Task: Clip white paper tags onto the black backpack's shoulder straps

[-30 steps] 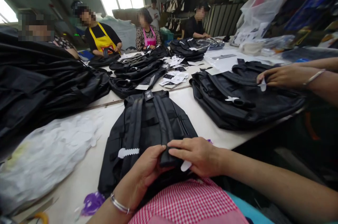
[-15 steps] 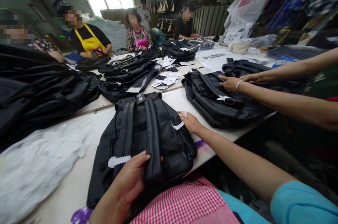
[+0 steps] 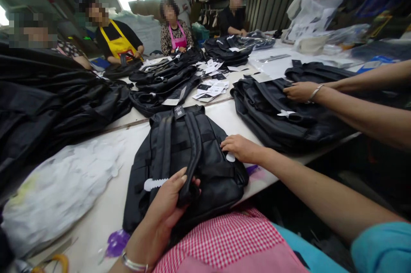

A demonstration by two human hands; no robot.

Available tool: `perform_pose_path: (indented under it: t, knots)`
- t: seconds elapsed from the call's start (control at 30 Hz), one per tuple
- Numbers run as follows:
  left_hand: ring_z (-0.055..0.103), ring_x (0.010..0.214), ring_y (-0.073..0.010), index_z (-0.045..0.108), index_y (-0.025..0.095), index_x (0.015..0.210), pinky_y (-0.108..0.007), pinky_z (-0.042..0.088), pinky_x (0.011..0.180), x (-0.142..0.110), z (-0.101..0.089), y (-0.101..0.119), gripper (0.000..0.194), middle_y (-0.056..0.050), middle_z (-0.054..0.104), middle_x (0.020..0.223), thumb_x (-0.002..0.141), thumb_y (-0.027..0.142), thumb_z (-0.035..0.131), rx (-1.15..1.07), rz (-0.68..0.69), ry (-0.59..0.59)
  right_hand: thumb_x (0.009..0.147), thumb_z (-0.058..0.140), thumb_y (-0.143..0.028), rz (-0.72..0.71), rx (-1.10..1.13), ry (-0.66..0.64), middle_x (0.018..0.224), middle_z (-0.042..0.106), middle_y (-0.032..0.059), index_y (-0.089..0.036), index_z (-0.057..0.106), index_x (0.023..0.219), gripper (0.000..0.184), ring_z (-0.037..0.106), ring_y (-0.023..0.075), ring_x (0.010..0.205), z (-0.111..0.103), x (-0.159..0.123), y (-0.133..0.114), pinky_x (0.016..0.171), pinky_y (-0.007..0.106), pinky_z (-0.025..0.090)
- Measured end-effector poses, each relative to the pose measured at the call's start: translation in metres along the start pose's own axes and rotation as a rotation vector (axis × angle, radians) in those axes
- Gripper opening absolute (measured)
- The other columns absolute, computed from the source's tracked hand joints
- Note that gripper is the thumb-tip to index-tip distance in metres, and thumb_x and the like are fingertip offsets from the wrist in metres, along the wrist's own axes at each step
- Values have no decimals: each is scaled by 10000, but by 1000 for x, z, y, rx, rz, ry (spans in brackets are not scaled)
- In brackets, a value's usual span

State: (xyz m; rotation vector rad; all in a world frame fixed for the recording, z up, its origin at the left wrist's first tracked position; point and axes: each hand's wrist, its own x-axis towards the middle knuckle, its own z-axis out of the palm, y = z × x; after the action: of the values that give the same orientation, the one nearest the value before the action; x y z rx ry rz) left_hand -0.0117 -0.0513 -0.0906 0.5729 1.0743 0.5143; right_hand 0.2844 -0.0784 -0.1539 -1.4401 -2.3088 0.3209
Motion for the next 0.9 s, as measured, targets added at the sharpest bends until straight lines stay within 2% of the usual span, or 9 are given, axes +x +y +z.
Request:
perform_pose_path:
  t: [0.23,0.33,0.4,0.47,0.6,0.67,0.77,0.83,0.9]
  knots:
    - [656,603,-141,506,124,1238,-298,584,549,3,-1,-2,352,-104,688,863,888,92,533,-132,15,-23,909,514,-239,83,264,162,1240,605,126,-212,681,1096,253,539,239,1171,15,-39,4,1017,433,426]
    - [638,567,-119,511,110,1231,-280,578,540,6,1,-6,334,-115,687,871,898,100,533,-135,-12,-32,883,565,-262,175,215,193,1182,622,126,-197,667,935,133,555,254,1128,12,-46,1,1002,446,421]
    - [639,571,-114,519,106,1223,-279,582,562,8,3,-7,327,-112,686,866,896,99,541,-133,-8,-34,875,587,-293,240,176,200,1085,658,118,-193,626,813,124,588,259,1056,4,-44,-7,975,447,424]
    - [642,582,-113,526,108,1215,-279,586,585,9,4,-8,324,-106,686,861,893,99,549,-131,7,-23,896,568,-337,334,194,243,936,687,94,-195,598,805,172,631,238,924,-7,-38,-22,907,415,458]
    - [643,584,-117,516,103,1231,-286,588,594,8,7,-9,352,-98,688,835,882,77,548,-106,51,12,957,458,-343,523,447,311,696,649,-14,-206,568,1111,234,592,138,549,-24,-22,-69,613,273,490]
    - [648,586,-124,501,102,1256,-293,592,600,6,10,-8,379,-96,693,825,880,68,541,-82,77,11,948,436,-269,514,510,273,726,659,-21,-218,572,1187,279,595,124,560,-26,-17,-95,606,250,483]
    - [671,607,-148,493,113,1279,-294,595,598,3,17,-7,406,-95,703,825,877,66,534,-22,109,30,877,461,-172,423,518,156,877,703,21,-205,696,1005,269,645,149,789,-23,-11,-126,762,262,486]
    - [687,628,-167,512,125,1269,-278,591,578,2,21,-7,405,-93,709,824,869,70,543,29,140,53,864,504,-234,424,549,41,856,700,25,-196,722,875,222,639,161,803,-21,-5,-138,746,260,478]
    - [701,656,-187,526,144,1267,-268,589,568,2,25,-8,422,-85,714,820,852,79,571,74,172,55,864,546,-417,513,628,-90,731,656,13,-187,705,795,287,614,156,692,-19,2,-145,615,245,463]
